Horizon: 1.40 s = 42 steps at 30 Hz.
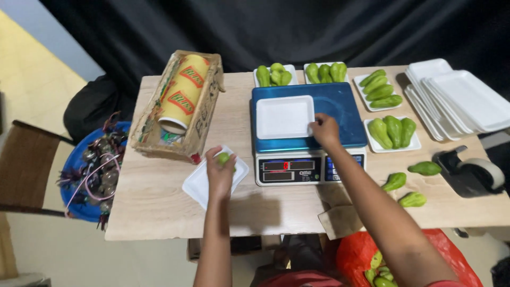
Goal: The person wipes chayote vegetables with a cloth and places them onto white foam trays on a table, occasionally using a digital scale to weigh them.
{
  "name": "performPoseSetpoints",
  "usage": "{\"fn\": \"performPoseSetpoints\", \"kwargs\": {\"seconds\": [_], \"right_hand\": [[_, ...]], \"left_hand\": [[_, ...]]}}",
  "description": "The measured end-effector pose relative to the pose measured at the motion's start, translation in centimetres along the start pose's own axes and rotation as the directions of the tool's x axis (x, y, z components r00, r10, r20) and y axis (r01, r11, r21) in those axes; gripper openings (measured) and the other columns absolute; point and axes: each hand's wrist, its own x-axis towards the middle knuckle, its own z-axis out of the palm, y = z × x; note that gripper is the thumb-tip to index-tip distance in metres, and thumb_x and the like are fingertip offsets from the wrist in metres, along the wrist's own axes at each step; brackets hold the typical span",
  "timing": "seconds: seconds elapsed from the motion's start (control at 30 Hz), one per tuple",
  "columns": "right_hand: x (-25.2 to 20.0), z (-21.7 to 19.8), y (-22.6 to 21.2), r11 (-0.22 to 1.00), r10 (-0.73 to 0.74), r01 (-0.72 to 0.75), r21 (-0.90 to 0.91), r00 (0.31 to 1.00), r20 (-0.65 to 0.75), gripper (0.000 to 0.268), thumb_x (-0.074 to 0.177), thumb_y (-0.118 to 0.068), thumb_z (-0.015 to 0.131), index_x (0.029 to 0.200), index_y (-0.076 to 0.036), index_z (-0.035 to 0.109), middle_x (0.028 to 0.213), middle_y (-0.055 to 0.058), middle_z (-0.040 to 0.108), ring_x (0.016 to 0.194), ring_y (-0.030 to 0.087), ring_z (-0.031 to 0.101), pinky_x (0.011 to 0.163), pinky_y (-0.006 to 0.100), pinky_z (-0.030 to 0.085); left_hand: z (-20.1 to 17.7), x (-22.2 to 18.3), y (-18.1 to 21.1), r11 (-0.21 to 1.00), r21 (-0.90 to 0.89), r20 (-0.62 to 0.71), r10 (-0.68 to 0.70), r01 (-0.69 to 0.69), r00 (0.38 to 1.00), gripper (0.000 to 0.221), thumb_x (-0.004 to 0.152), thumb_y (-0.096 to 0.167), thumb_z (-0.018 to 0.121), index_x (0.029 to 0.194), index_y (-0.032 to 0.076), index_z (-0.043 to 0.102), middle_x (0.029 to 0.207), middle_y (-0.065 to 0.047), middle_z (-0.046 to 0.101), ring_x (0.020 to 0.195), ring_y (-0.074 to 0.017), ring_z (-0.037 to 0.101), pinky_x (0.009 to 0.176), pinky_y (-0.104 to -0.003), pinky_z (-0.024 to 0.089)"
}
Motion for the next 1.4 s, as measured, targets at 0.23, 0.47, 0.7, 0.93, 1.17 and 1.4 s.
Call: {"fn": "performPoseSetpoints", "kwargs": {"seconds": [0.23, 0.47, 0.7, 0.93, 1.17, 1.4], "right_hand": [[-1.0, -6.0, 0.3, 0.991, 0.09, -0.092, -0.098, 0.996, -0.029, 0.044, 0.091, -0.026, 0.073, 0.133, -0.012, 0.07, 0.107, 0.012, 0.076, 0.105, 0.029, 0.072, 0.09, 0.043, 0.059], [-6.4, -11.7, 3.4, 0.994, 0.101, -0.106, -0.036, 0.988, -0.113, 0.039, 0.095, -0.03, 0.069, 0.13, -0.012, 0.071, 0.117, 0.014, 0.072, 0.118, 0.036, 0.065, 0.102, 0.05, 0.053], [-13.1, -17.2, 9.7, 0.961, 0.268, -0.25, 0.12, 0.948, -0.172, 0.034, 0.096, -0.022, 0.068, 0.129, -0.015, 0.072, 0.118, 0.017, 0.072, 0.102, 0.035, 0.072, 0.083, 0.045, 0.059], [-19.8, -18.2, 13.6, 0.916, 0.351, -0.29, 0.278, 0.914, -0.205, 0.032, 0.099, -0.015, 0.066, 0.129, -0.005, 0.071, 0.118, 0.027, 0.07, 0.1, 0.04, 0.07, 0.079, 0.046, 0.059], [-26.0, -18.0, 14.1, 0.906, 0.403, -0.367, 0.21, 0.901, -0.162, 0.03, 0.099, -0.017, 0.069, 0.126, -0.007, 0.073, 0.117, 0.025, 0.072, 0.103, 0.043, 0.071, 0.082, 0.05, 0.058], [-30.9, -16.8, 18.2, 0.908, 0.395, -0.358, 0.219, 0.905, -0.159, 0.027, 0.097, -0.018, 0.068, 0.122, -0.009, 0.076, 0.113, 0.025, 0.074, 0.107, 0.046, 0.069, 0.09, 0.051, 0.057]], "left_hand": [[11.2, 5.9, -1.1, 0.973, 0.182, 0.352, 0.072, -0.144, 0.933, 0.049, 0.082, -0.002, 0.08, 0.129, 0.009, 0.07, 0.117, -0.02, 0.071, 0.105, -0.0297, 0.073, 0.08, -0.036, 0.063], [17.9, 10.7, -4.3, 0.721, 0.576, 0.452, 0.11, -0.384, 0.885, 0.051, 0.084, 0.018, 0.083, 0.133, 0.019, 0.071, 0.114, -0.008, 0.061, 0.108, -0.0271, 0.071, 0.091, -0.038, 0.06], [19.2, 10.7, -3.2, 0.37, 0.799, 0.497, 0.034, -0.473, 0.867, 0.051, 0.085, 0.029, 0.083, 0.134, 0.024, 0.069, 0.117, -0.013, 0.064, 0.113, -0.036, 0.069, 0.094, -0.05, 0.056], [17.1, 15.3, -4.8, 0.658, 0.639, 0.376, 0.187, -0.4, 0.908, 0.034, 0.093, 0.023, 0.075, 0.126, 0.014, 0.072, 0.097, -0.011, 0.071, 0.108, -0.0335, 0.068, 0.097, -0.045, 0.054], [18.5, 10.9, -1.6, 0.366, 0.782, 0.477, 0.169, -0.504, 0.863, 0.04, 0.083, 0.029, 0.084, 0.116, 0.01, 0.073, 0.099, -0.012, 0.065, 0.098, -0.0359, 0.07, 0.083, -0.049, 0.058], [20.1, 11.3, -4.8, 0.245, 0.837, 0.462, 0.165, -0.49, 0.872, 0.032, 0.086, 0.022, 0.074, 0.116, 0.01, 0.072, 0.102, -0.016, 0.066, 0.095, -0.0386, 0.072, 0.08, -0.05, 0.059]]}}
